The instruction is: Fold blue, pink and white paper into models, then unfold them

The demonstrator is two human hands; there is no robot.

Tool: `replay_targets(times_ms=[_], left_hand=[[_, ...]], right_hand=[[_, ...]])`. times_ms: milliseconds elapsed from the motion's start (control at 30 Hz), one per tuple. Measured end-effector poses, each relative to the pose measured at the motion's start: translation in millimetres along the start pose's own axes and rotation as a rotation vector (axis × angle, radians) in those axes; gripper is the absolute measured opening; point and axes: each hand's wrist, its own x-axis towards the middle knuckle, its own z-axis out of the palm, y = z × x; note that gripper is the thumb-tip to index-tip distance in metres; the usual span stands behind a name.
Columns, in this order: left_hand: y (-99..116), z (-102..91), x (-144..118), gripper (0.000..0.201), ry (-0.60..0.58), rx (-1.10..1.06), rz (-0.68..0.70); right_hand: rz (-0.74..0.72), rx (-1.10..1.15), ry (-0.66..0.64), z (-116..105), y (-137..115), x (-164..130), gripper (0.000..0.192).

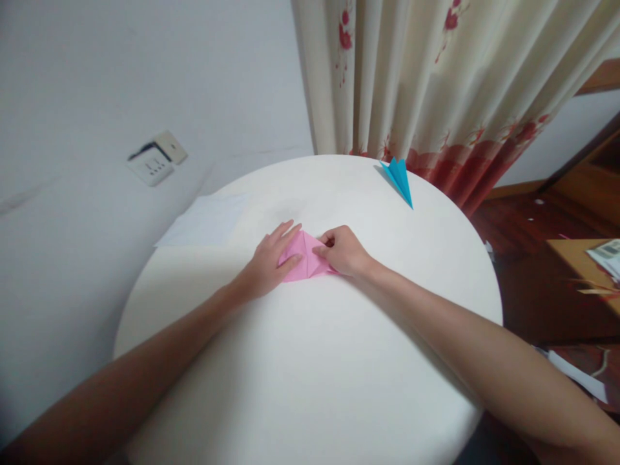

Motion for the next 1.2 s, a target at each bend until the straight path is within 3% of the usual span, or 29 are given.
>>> replay_targets(times_ms=[200,367,533,733,967,1067,1200], left_hand=[[-22.1,-11.5,11.4,0.063,0.34,-0.226,-0.143],[-14.2,-20.3,13.6,0.069,0.372,-0.643,-0.279],[-5.6,-22.8,11.0,0.068,0.432,-0.802,-0.222],[-10.9,-16.8,13.3,0.043,0.43,-0.854,-0.233],[-7.0,-15.0,11.8,0.064,0.323,-0.916,-0.269],[-5.5,-16.5,10.1,0.068,0.3,-0.81,-0.268],[-6.3,-17.1,9.4,0.055,0.338,-0.549,-0.223]], right_hand=[[-0.024,0.189,0.127,2.0,0.7,6.9,0.024],[-0.097,0.242,0.249,0.0,3.6,11.2,0.029],[-0.12,0.27,0.295,-2.4,4.1,12.6,0.034],[-0.1,0.338,0.274,-2.2,0.9,9.3,0.038],[-0.138,0.383,0.287,-2.8,-0.3,9.9,0.038],[-0.17,0.349,0.302,-3.5,-0.2,10.6,0.035],[-0.224,0.287,0.321,-3.9,-1.7,9.5,0.03]])
